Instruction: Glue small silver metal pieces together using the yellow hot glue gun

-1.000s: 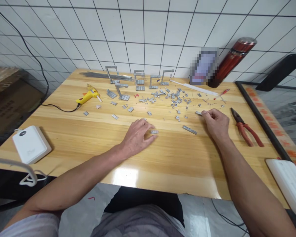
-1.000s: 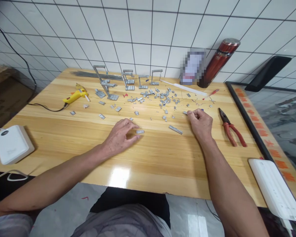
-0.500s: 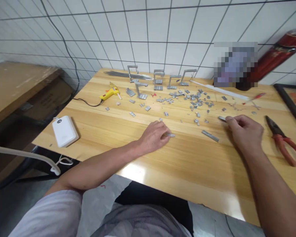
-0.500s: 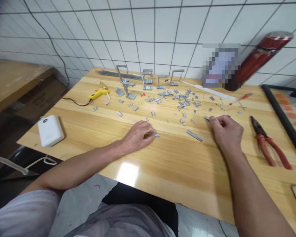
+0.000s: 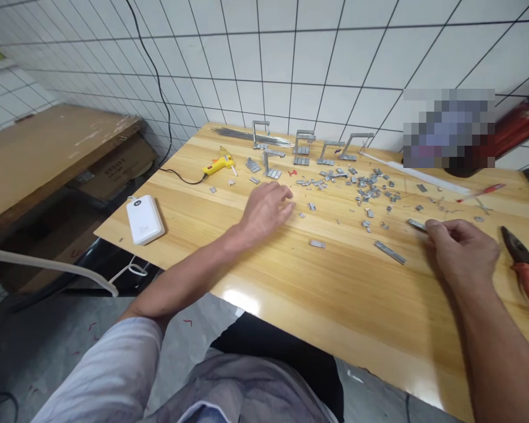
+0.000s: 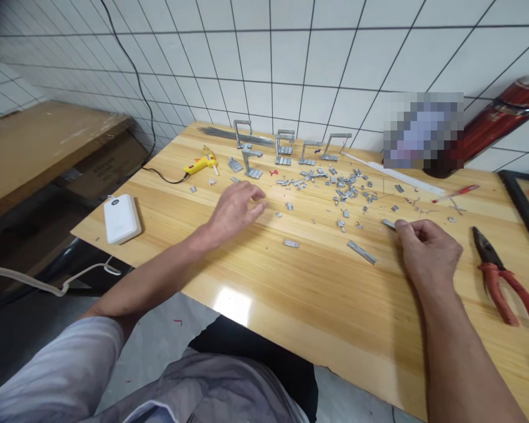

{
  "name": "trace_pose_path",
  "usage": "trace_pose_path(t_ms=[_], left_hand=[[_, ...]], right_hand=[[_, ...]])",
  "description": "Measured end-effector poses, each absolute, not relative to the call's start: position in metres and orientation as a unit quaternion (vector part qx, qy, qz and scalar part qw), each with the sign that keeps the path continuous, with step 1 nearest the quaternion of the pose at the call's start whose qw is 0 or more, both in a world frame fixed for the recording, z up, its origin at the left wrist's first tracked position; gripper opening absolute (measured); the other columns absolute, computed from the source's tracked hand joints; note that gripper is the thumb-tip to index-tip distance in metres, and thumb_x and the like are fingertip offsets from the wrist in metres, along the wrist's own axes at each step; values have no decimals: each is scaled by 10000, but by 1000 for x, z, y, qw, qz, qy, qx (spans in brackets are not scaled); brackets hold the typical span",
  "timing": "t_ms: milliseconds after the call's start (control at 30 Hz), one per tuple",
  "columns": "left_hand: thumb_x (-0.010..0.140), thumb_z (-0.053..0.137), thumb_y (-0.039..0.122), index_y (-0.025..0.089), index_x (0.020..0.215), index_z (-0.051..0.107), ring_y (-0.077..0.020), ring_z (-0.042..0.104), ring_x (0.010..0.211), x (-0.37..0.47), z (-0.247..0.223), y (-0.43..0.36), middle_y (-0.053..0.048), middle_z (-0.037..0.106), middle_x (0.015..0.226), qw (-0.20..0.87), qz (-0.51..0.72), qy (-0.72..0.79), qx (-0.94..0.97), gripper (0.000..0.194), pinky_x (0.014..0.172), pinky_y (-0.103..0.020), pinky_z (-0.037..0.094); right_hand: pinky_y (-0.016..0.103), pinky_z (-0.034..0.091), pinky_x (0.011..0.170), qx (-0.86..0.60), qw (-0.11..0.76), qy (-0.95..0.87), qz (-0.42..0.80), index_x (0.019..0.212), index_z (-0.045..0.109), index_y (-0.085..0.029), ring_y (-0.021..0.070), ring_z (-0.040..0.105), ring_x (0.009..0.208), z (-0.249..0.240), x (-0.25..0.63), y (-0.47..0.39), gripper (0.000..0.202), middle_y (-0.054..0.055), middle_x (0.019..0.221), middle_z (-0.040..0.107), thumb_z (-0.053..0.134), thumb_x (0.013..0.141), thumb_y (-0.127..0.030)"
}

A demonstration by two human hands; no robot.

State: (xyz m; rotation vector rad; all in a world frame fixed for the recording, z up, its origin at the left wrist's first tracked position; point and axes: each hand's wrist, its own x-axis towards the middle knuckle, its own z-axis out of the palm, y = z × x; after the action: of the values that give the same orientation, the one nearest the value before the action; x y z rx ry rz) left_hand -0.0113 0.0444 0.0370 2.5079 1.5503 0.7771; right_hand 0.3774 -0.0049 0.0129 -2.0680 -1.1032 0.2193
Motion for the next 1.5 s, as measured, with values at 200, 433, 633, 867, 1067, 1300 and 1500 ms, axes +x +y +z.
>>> trace_pose_path(t_ms=[200, 433, 633, 867, 1067, 1300, 1500], left_hand=[[951, 644, 248, 177, 958, 763, -287, 699, 994, -43, 71, 82, -110, 779, 1032, 51, 131, 618, 773, 139, 898, -397, 530], [903, 641, 256, 164, 890, 750, -221, 679, 870, -75, 74, 113, -64, 781, 925, 108, 169, 662, 722, 143, 755, -312, 472], [831, 653, 296, 200, 773, 688, -195, 664, 796, -104, 69, 113, -15, 746, 822, 160, 121, 631, 750, 118, 655, -291, 419], [845, 628, 281, 202, 1011, 763, -195, 705, 938, -110, 69, 108, -22, 788, 1033, 207, 57, 578, 787, 228, 769, -259, 485], [888, 566, 235, 196, 1029, 771, -212, 707, 984, -116, 65, 107, -45, 794, 1072, 172, 71, 592, 784, 252, 837, -284, 499], [914, 562, 228, 196, 894, 760, -224, 693, 865, -124, 90, 121, -53, 788, 929, 102, 134, 615, 770, 201, 761, -318, 473], [891, 574, 214, 190, 916, 773, -234, 686, 864, -119, 91, 137, -76, 795, 965, 91, 97, 652, 746, 202, 730, -324, 456]], right_hand=[[353, 389, 716, -803, 380, -450, 86, 701, 675, -221, 177, 512, 639, 7, 383, -4, 311, -30, 597, 563, 649, 713, -531], [367, 402, 731, -807, 383, -440, 93, 710, 690, -218, 186, 522, 651, 10, 381, -4, 293, -23, 608, 578, 661, 707, -509], [369, 401, 717, -824, 357, -429, 100, 733, 699, -231, 191, 528, 649, 11, 382, -2, 306, -19, 624, 593, 667, 687, -533], [402, 421, 732, -839, 330, -420, 104, 732, 694, -244, 220, 544, 643, 11, 381, -2, 297, -9, 623, 600, 664, 674, -534], [454, 474, 815, -845, 325, -408, 117, 696, 659, -278, 261, 572, 672, 20, 375, -4, 232, 1, 624, 607, 662, 662, -508], [500, 507, 843, -848, 318, -404, 127, 646, 649, -302, 304, 611, 685, 21, 376, -2, 254, 14, 626, 632, 653, 648, -556], [493, 492, 901, -844, 310, -419, 128, 673, 661, -299, 318, 638, 756, 21, 379, -4, 286, 17, 667, 648, 637, 663, -584]])
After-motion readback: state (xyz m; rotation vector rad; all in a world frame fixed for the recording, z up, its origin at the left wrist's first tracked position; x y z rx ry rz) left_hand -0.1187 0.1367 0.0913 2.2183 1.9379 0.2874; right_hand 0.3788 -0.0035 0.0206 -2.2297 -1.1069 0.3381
